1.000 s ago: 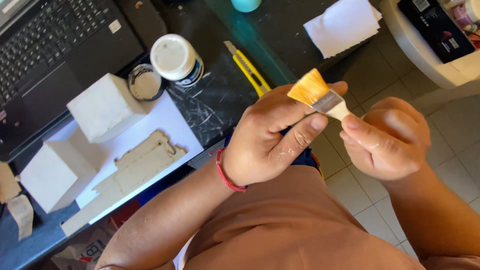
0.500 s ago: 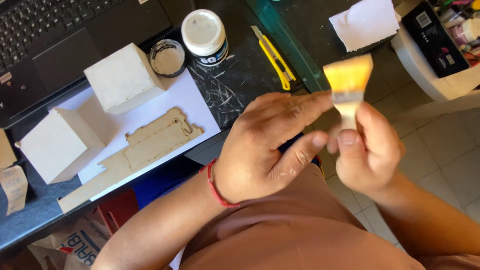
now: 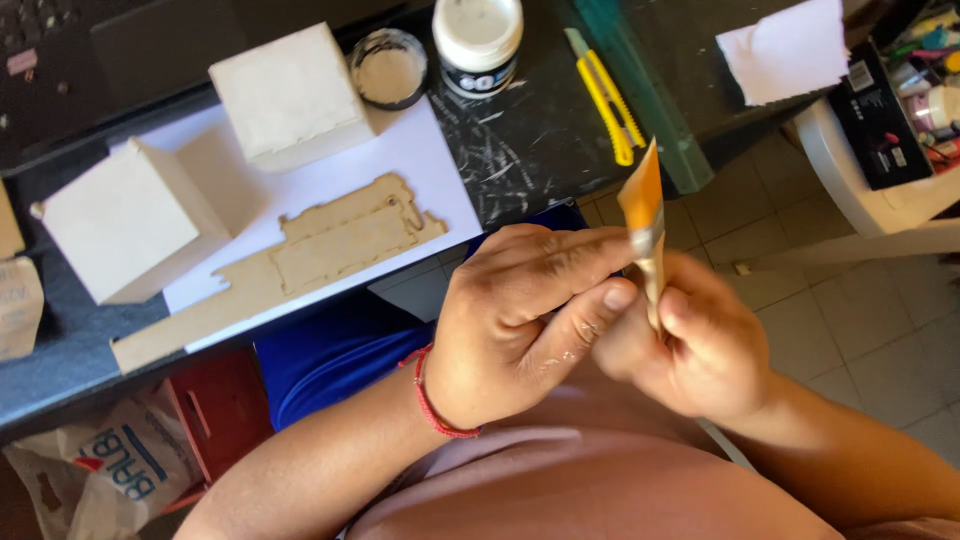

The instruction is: Assembling small white boxes by applying adhesive to components and joining them.

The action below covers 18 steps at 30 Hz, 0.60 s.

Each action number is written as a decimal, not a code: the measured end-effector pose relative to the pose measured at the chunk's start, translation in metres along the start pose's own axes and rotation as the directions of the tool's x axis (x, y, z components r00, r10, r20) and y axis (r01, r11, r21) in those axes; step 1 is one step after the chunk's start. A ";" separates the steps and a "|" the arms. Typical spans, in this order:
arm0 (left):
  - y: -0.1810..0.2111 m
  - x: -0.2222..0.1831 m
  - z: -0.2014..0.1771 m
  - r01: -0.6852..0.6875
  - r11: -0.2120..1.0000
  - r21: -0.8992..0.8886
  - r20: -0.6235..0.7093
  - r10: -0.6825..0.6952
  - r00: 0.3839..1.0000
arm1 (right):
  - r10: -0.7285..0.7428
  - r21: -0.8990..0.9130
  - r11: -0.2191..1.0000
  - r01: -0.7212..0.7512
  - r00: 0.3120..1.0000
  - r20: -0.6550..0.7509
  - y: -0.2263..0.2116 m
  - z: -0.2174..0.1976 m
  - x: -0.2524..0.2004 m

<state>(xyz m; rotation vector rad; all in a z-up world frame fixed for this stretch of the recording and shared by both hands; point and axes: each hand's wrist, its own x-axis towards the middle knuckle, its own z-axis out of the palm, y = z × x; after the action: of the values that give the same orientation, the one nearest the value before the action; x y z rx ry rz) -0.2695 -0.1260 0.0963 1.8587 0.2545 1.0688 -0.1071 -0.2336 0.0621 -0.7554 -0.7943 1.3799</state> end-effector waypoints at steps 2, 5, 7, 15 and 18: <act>0.005 -0.003 -0.003 0.034 0.999 -0.001 -0.002 -0.034 0.999 | 0.218 0.359 0.900 -0.247 0.969 0.120 0.005 0.002 0.002; 0.016 -0.007 -0.005 0.268 0.960 -0.082 0.034 -0.266 0.963 | 0.241 0.526 0.740 -0.419 0.895 0.374 0.011 0.012 0.009; 0.020 -0.011 -0.003 0.411 0.904 -0.118 -0.036 -0.418 0.908 | 0.303 0.524 0.678 -0.516 0.845 0.441 0.014 0.019 0.016; 0.035 -0.023 -0.009 0.433 0.822 -0.370 0.070 -0.440 0.895 | 0.101 0.616 0.578 -0.535 0.796 0.597 0.041 0.046 0.005; 0.046 -0.024 -0.011 0.552 0.542 -0.634 0.245 -0.536 0.808 | 0.009 0.688 0.510 -0.517 0.802 0.597 0.047 0.047 0.000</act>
<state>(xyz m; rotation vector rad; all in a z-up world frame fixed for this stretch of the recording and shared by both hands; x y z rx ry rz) -0.3034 -0.1572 0.1219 0.9914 0.3443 0.5667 -0.1720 -0.2308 0.0475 0.3249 -0.3003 2.0715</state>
